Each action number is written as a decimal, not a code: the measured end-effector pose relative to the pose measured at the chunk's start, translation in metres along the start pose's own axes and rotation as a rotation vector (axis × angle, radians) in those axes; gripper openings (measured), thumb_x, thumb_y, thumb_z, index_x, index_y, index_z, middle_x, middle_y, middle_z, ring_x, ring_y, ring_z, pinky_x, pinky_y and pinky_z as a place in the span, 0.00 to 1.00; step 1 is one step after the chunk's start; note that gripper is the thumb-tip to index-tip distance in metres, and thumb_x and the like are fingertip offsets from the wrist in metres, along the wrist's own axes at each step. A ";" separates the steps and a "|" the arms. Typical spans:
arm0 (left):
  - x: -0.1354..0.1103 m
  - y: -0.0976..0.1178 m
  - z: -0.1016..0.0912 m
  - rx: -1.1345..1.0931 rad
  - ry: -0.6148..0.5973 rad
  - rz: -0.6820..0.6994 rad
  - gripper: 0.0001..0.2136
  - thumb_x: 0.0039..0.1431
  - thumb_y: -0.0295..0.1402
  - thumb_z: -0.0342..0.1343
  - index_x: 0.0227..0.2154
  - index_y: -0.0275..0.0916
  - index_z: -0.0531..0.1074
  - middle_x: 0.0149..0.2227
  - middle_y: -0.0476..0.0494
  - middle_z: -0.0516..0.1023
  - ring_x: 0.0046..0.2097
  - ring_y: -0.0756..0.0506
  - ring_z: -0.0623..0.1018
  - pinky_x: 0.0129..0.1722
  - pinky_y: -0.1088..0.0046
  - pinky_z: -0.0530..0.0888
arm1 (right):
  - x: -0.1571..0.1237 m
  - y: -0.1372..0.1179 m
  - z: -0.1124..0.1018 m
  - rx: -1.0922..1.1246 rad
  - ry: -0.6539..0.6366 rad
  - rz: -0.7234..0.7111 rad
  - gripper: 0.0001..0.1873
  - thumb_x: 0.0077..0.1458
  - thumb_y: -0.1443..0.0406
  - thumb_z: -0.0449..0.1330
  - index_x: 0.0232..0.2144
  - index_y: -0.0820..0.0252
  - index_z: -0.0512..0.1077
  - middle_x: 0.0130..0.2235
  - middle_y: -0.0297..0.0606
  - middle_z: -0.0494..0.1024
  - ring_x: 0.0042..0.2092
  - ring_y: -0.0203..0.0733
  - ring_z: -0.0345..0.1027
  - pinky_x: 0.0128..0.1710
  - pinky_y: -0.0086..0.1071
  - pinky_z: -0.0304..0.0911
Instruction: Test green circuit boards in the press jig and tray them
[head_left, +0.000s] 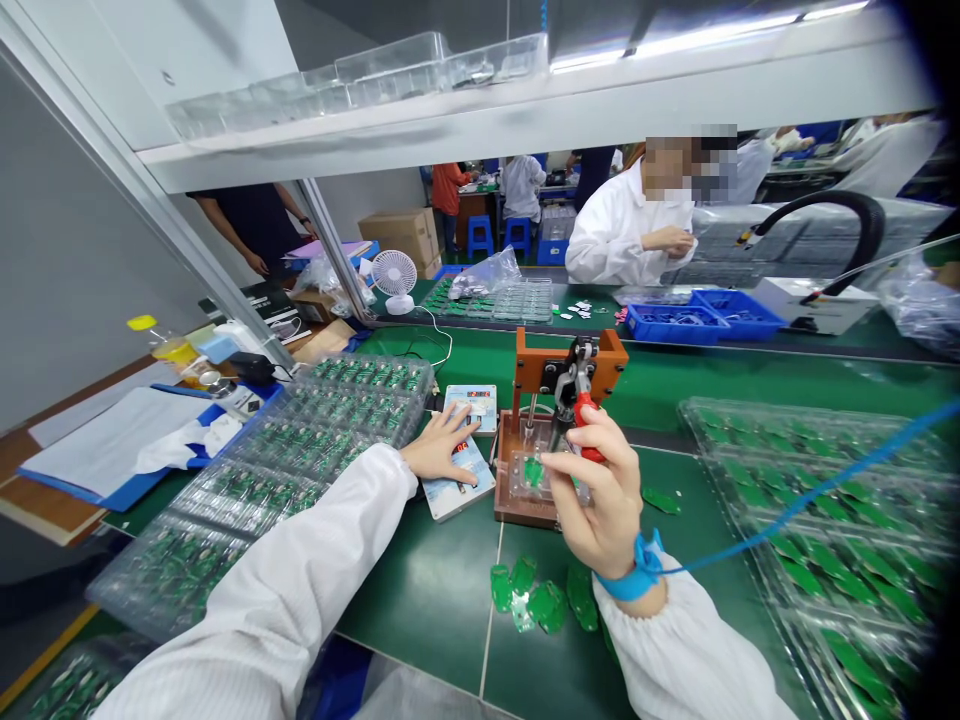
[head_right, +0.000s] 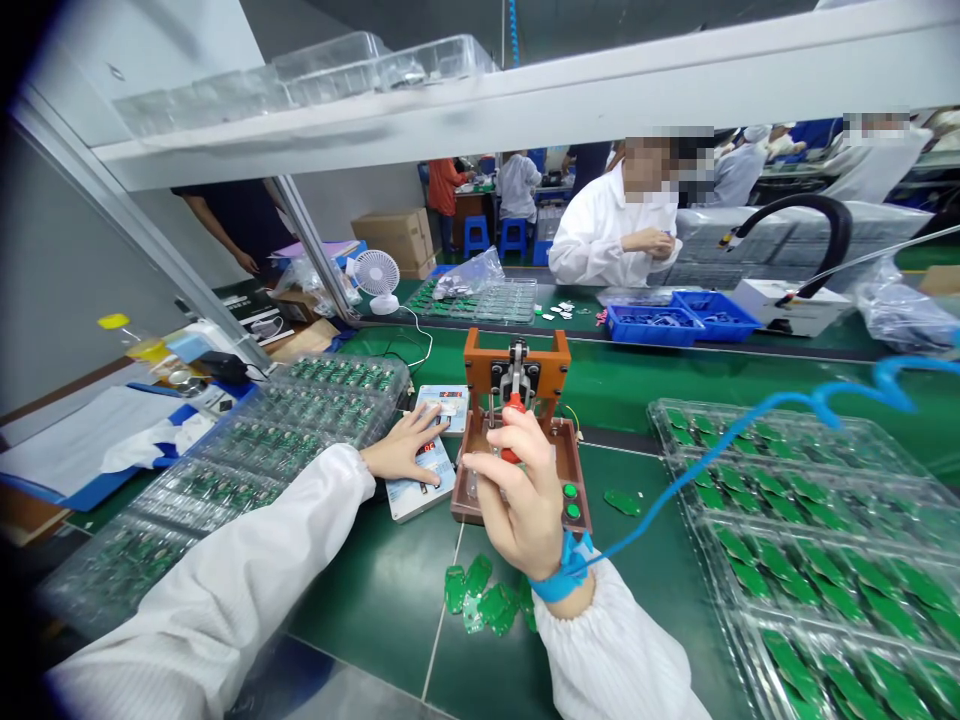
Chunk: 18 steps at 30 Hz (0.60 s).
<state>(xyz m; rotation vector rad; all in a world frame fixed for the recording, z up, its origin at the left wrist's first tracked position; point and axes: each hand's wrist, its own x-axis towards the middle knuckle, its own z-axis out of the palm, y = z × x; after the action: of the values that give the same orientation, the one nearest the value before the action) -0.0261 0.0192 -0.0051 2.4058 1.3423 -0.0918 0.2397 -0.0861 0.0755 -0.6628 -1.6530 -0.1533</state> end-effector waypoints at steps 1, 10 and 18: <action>0.000 0.001 0.000 0.002 -0.001 -0.001 0.57 0.45 0.68 0.62 0.73 0.44 0.49 0.76 0.36 0.33 0.74 0.25 0.33 0.69 0.38 0.42 | 0.000 0.000 0.000 -0.003 -0.006 -0.001 0.17 0.58 0.77 0.59 0.45 0.55 0.73 0.48 0.40 0.71 0.64 0.52 0.65 0.63 0.55 0.66; -0.008 -0.003 -0.004 -0.049 0.085 -0.020 0.59 0.45 0.68 0.62 0.73 0.41 0.47 0.76 0.36 0.32 0.74 0.27 0.32 0.71 0.42 0.41 | 0.001 -0.002 -0.004 -0.005 -0.042 -0.002 0.15 0.58 0.77 0.58 0.43 0.54 0.74 0.49 0.40 0.70 0.64 0.53 0.63 0.61 0.54 0.68; -0.008 -0.019 -0.003 -0.056 0.010 -0.028 0.62 0.40 0.69 0.63 0.73 0.39 0.49 0.75 0.32 0.33 0.73 0.22 0.33 0.70 0.40 0.43 | 0.000 -0.002 -0.006 0.032 -0.072 0.005 0.15 0.56 0.78 0.57 0.39 0.56 0.75 0.51 0.41 0.69 0.65 0.52 0.61 0.60 0.50 0.69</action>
<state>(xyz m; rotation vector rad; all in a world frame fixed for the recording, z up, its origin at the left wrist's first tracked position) -0.0468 0.0224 -0.0058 2.3446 1.3652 -0.0486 0.2443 -0.0906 0.0776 -0.6554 -1.7193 -0.1001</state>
